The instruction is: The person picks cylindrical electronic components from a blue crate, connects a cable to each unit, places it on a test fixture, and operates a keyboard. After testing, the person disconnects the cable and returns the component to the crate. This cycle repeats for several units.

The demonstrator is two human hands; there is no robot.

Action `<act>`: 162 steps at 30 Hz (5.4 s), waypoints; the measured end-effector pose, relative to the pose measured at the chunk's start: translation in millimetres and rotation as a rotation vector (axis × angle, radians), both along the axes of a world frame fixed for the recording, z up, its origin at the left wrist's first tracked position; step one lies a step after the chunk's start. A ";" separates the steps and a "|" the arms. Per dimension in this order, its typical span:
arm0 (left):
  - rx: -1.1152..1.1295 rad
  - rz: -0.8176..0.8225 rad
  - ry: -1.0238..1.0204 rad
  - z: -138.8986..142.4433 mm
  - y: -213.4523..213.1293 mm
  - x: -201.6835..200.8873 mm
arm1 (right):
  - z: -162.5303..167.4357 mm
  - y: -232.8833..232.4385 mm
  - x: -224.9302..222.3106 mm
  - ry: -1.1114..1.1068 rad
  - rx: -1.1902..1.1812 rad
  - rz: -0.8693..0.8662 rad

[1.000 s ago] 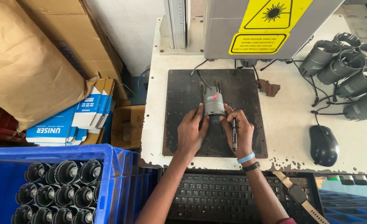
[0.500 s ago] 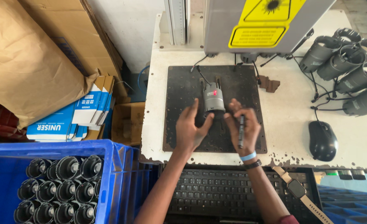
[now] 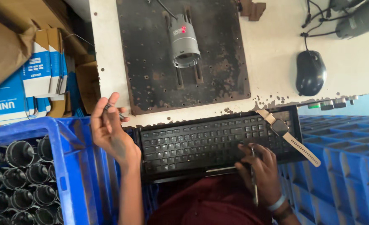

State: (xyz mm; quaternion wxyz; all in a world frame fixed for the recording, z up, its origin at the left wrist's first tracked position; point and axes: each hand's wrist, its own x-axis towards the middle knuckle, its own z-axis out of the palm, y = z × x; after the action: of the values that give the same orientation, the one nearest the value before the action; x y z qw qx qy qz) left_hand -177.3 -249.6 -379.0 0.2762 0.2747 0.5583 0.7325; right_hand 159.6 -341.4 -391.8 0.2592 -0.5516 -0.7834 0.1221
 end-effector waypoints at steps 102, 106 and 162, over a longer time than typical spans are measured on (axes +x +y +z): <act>-0.177 -0.259 -0.006 -10.2 62.8 -13.9 | -28.0 10.2 6.9 -0.149 0.067 -0.092; -0.199 -0.264 -0.035 -6.7 66.1 -13.6 | -39.0 8.7 7.9 -0.149 0.077 -0.126; -0.160 -0.277 0.024 -4.2 62.9 -15.9 | 35.8 250.1 -178.8 -0.014 -0.069 -0.301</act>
State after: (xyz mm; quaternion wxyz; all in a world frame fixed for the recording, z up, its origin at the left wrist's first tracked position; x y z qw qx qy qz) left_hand -193.2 -186.7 -383.2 0.3892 0.3348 0.5749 0.6371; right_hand -19.2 -91.3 -356.0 0.2498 -0.6722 -0.6890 0.1048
